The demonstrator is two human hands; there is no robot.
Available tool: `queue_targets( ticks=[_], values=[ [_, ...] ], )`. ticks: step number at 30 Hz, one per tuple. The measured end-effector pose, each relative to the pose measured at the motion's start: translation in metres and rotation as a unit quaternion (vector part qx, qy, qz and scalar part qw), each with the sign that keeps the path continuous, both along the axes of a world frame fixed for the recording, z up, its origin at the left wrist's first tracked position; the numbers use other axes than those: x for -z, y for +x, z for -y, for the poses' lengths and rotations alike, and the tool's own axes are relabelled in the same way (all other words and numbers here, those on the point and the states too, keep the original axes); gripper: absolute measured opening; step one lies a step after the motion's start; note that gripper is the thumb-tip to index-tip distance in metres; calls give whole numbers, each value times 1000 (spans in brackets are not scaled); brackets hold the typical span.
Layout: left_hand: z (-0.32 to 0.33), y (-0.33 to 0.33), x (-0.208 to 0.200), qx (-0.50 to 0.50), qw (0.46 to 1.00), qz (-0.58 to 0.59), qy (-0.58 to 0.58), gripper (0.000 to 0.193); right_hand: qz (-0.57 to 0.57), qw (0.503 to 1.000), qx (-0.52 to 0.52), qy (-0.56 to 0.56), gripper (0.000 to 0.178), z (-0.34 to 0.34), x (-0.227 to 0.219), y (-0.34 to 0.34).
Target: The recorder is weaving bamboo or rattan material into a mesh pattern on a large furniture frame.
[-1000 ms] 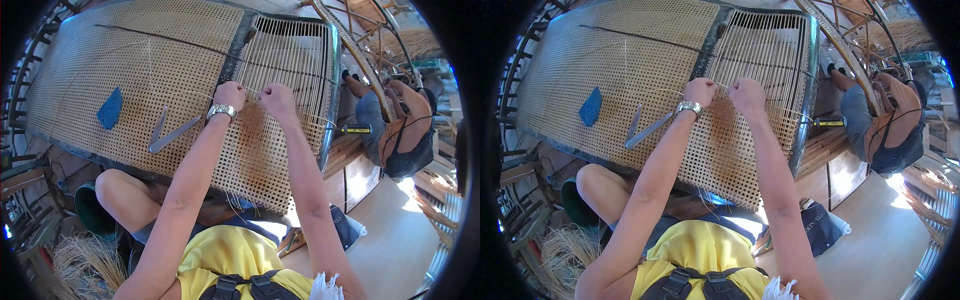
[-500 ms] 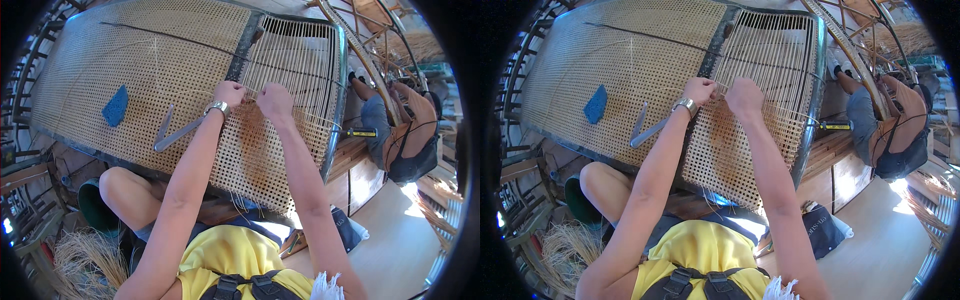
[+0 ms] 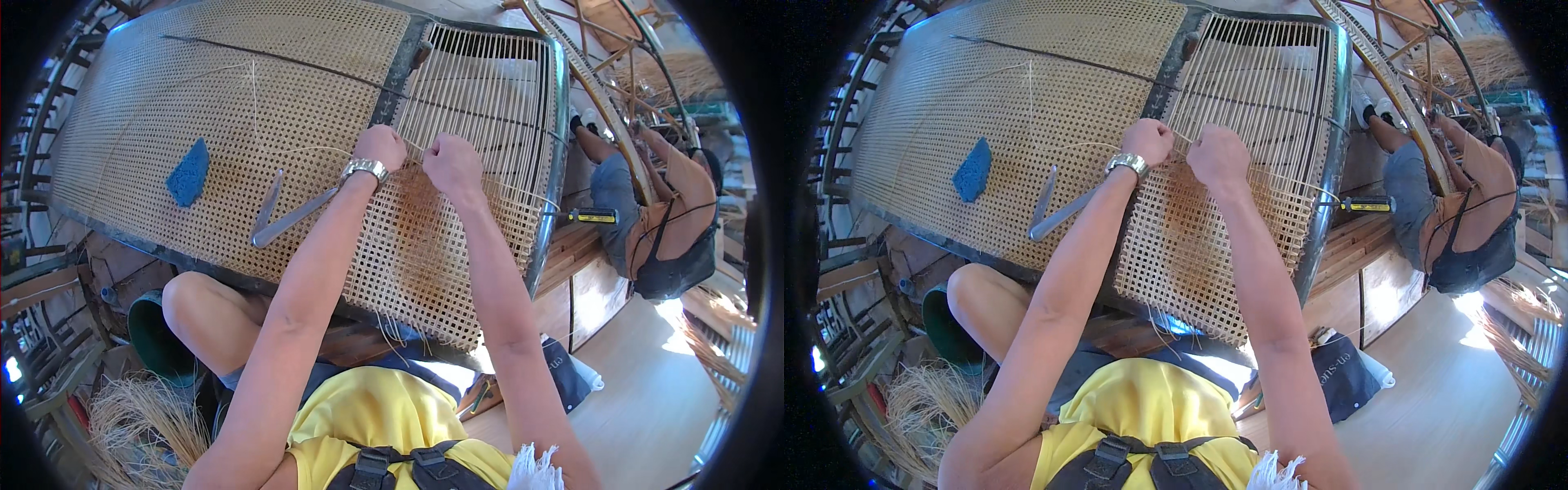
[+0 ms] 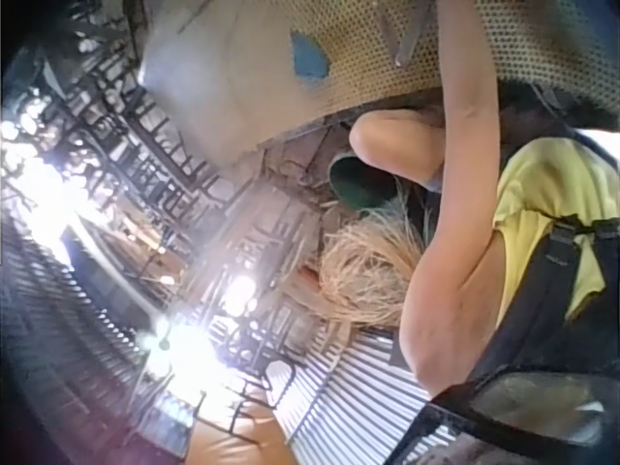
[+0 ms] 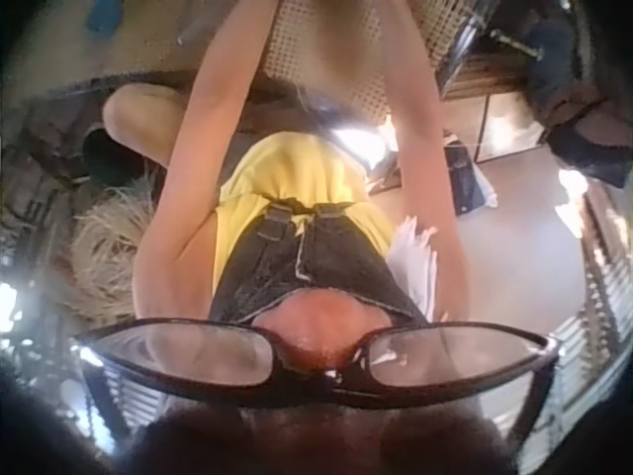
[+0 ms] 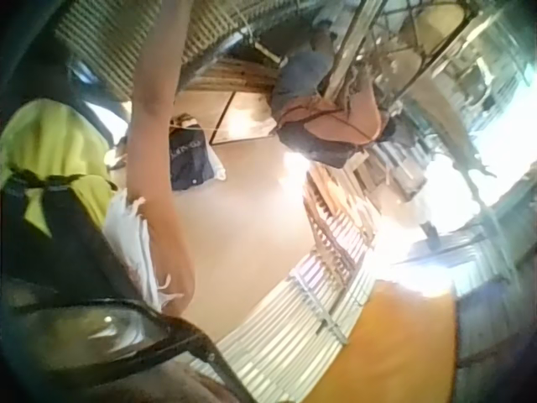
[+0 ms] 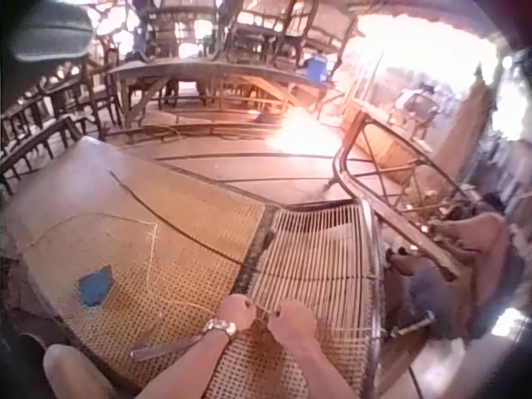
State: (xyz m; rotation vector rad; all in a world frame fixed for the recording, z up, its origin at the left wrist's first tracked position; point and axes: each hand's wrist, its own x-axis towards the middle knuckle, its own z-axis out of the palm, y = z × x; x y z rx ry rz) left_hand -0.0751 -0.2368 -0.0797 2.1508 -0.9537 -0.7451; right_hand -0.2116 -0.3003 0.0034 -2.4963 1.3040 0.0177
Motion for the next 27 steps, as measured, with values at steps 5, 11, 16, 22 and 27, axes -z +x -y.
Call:
queue_targets(
  ticks=[5,11,16,22,27],
  values=[
    [-9,28,12,-57,930,-362,-1,20,4,1000,-2,8,19,-4,-1,7],
    [-25,22,4,-127,974,-178,-53,20,31,999,9,-29,22,-5,14,10],
    [-23,5,-9,-60,996,60,-33,13,43,999,-12,-4,21,-2,1,4],
    [-21,-4,-33,-27,993,95,64,20,44,998,18,46,20,0,1,2],
    [-7,-14,-41,1,979,150,138,21,48,997,26,51,18,1,0,-1]
  ],
)
